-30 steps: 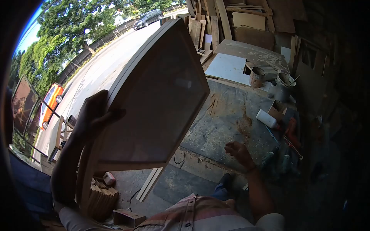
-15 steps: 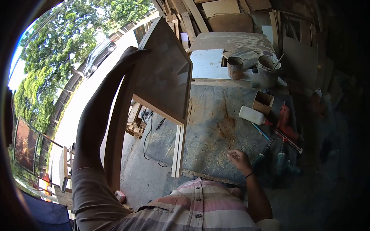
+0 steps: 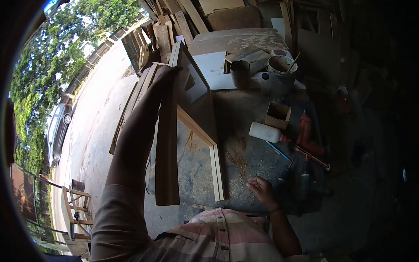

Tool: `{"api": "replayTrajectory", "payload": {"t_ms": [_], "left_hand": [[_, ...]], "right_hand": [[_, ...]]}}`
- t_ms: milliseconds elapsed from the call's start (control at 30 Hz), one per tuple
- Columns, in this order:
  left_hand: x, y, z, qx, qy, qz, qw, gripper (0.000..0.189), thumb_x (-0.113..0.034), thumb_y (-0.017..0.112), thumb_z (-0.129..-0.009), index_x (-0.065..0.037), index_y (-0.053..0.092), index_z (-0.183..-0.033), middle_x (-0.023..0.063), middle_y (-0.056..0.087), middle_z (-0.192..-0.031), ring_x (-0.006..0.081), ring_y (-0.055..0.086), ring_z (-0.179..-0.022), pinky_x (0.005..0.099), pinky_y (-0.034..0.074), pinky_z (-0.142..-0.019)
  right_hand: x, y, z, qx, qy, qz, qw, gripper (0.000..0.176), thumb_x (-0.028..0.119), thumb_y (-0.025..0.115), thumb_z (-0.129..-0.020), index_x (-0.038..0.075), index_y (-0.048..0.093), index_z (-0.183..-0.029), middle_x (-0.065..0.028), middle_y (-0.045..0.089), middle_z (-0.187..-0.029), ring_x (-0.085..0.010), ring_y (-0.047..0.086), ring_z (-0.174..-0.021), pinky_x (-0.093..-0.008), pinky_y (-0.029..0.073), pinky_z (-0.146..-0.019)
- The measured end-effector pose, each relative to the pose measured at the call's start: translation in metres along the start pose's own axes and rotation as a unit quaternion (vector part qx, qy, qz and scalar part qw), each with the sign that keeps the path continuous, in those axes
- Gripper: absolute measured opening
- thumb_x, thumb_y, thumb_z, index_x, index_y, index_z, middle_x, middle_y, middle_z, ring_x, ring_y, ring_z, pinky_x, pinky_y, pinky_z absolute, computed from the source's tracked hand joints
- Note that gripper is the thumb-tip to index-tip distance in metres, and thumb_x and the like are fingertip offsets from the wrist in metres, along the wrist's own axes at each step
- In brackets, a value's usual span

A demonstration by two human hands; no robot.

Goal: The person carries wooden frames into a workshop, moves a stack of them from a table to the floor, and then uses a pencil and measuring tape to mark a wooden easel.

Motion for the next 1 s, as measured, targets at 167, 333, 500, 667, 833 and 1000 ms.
{"api": "replayTrajectory", "payload": {"t_ms": [167, 333, 500, 667, 833, 1000], "left_hand": [[0.001, 0.002, 0.008, 0.004, 0.002, 0.048, 0.999, 0.062, -0.054, 0.062, -0.082, 0.003, 0.067, -0.106, 0.0205, 0.070, -0.102, 0.0324, 0.068, -0.097, 0.0414, 0.051, -0.086], [0.014, 0.035, 0.004, 0.048, 0.053, 0.163, 0.984, 0.082, -0.062, 0.058, -0.086, 0.011, 0.052, -0.123, 0.0275, 0.064, -0.111, 0.0331, 0.067, -0.102, 0.0395, 0.052, -0.090], [0.002, 0.025, 0.127, 0.050, 0.079, 0.254, 0.963, 0.080, -0.053, 0.062, -0.089, 0.004, 0.038, -0.140, 0.0213, 0.063, -0.108, 0.0223, 0.063, -0.106, 0.0349, 0.049, -0.092], [0.012, 0.005, 0.154, 0.100, 0.055, 0.289, 0.951, 0.072, -0.050, 0.065, -0.089, 0.004, 0.046, -0.133, 0.0162, 0.064, -0.100, 0.0175, 0.064, -0.092, 0.0315, 0.052, -0.079], [0.031, -0.001, 0.145, 0.146, 0.057, 0.315, 0.936, 0.064, -0.049, 0.067, -0.089, 0.005, 0.056, -0.121, 0.0092, 0.063, -0.085, 0.0109, 0.062, -0.072, 0.0263, 0.051, -0.059], [0.066, -0.028, 0.129, 0.126, 0.058, 0.276, 0.951, 0.038, -0.035, 0.065, -0.091, -0.002, 0.065, -0.111, 0.0043, 0.060, -0.080, 0.0079, 0.059, -0.066, 0.0247, 0.048, -0.055]], "right_hand": [[0.070, 0.041, -0.017, 0.111, -0.038, -0.037, 0.992, 0.035, 0.023, 0.065, -0.095, -0.002, 0.057, -0.118, -0.0124, 0.067, -0.104, -0.0137, 0.064, -0.096, -0.0269, 0.051, -0.083], [0.188, 0.096, -0.025, 0.238, -0.084, -0.124, 0.960, 0.067, 0.031, 0.060, -0.097, 0.002, 0.027, -0.147, -0.0156, 0.059, -0.123, -0.0175, 0.062, -0.104, -0.0314, 0.050, -0.090], [0.243, 0.114, -0.018, 0.232, -0.156, -0.162, 0.946, 0.087, 0.029, 0.062, -0.096, 0.006, 0.002, -0.155, -0.0185, 0.053, -0.130, -0.0207, 0.062, -0.104, -0.0369, 0.049, -0.092], [0.257, 0.115, -0.015, 0.294, -0.015, -0.207, 0.933, 0.089, 0.018, 0.068, -0.085, 0.006, 0.013, -0.154, -0.0125, 0.062, -0.108, -0.0186, 0.063, -0.095, -0.0372, 0.052, -0.087], [0.268, 0.110, -0.016, 0.258, -0.013, -0.209, 0.943, 0.083, 0.016, 0.071, -0.081, 0.001, 0.025, -0.149, -0.0111, 0.064, -0.100, -0.0163, 0.064, -0.086, -0.0337, 0.053, -0.082], [0.272, 0.092, -0.018, 0.164, -0.024, -0.216, 0.962, 0.085, 0.019, 0.072, -0.069, -0.004, 0.035, -0.143, -0.0094, 0.062, -0.077, -0.0157, 0.062, -0.067, -0.0282, 0.052, -0.062]]}}
Point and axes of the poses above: each hand's wrist, its own z-axis away from the middle knuckle, its own y-axis out of the palm, x = y × z, the point moved 5 cm from there along -z, towards the middle knuckle
